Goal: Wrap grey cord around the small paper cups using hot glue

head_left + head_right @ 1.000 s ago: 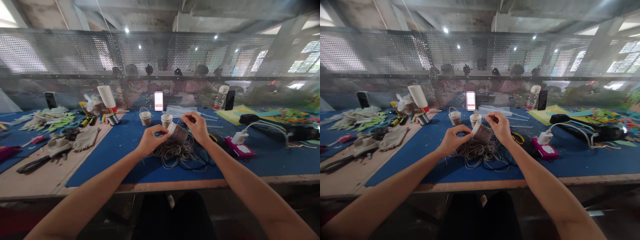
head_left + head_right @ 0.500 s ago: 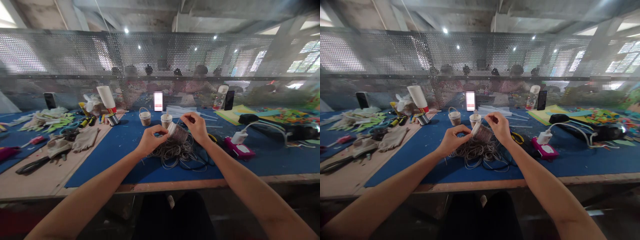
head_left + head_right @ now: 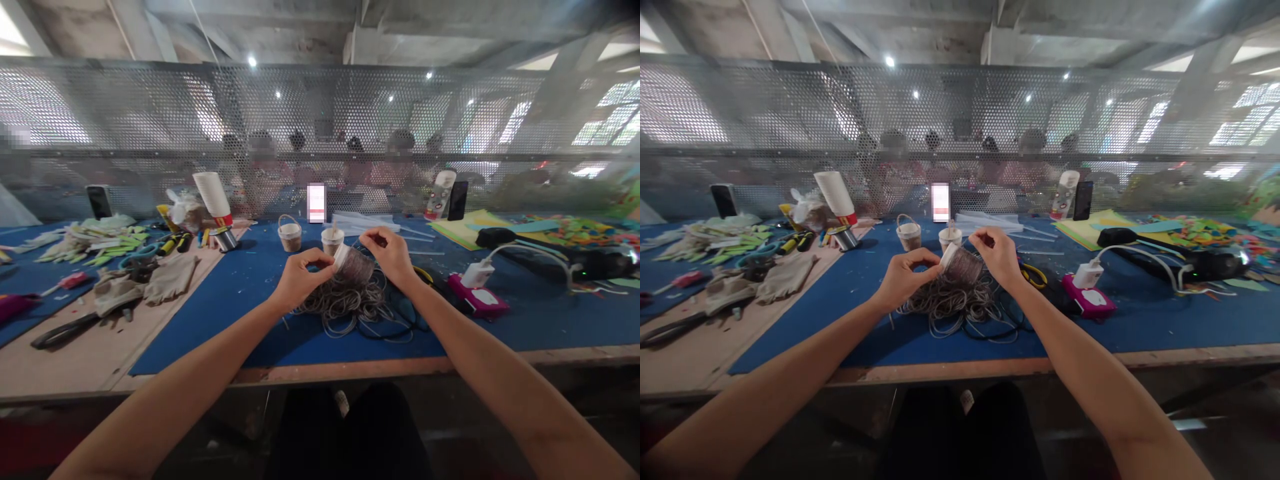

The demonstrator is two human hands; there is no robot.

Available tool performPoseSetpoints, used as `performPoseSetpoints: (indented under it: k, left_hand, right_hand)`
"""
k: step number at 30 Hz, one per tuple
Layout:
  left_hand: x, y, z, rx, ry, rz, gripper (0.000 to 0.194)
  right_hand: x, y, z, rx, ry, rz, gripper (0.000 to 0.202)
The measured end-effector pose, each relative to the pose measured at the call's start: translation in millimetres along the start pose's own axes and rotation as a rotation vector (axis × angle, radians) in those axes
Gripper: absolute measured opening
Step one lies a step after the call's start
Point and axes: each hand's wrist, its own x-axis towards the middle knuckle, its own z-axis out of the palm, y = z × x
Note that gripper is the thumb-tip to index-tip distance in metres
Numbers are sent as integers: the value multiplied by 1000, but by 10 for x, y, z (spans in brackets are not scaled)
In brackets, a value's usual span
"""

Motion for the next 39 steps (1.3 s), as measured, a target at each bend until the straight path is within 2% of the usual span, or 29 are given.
performPoseSetpoints:
  k: [5,10,12,16,19,23,32,39]
  left_hand:
    - [15,-43,-4,-33,29,-33,9]
    - [45,-121,-20,-95,148,-138,15]
    - [57,-143,-31,-134,188,-178,18]
    - [74,-176,-53,-196,216,-210,21]
    - [78,-190,-61,-251,215,-227,23]
    - [79,-201,-56,-332,210,-253,23]
    - [92,-246,-61,-461,176,-294,28]
    - [91,-239,-73,-518,186,-318,25]
  right_hand:
    - [17,72,3,-3,-62,-18,24]
    - [10,12,-29,-28,-28,-64,33]
    - [-16,-33,-20,-30,-85,-27,36]
    - [-80,-65,42,-38,-287,44,43]
    - [-101,-28,82,-47,-348,55,46]
    - [-91,28,93,-63,-343,50,49]
    - [-84,15,103,99,-267,75,51]
    - [-100,-53,107,46,-247,-50,52]
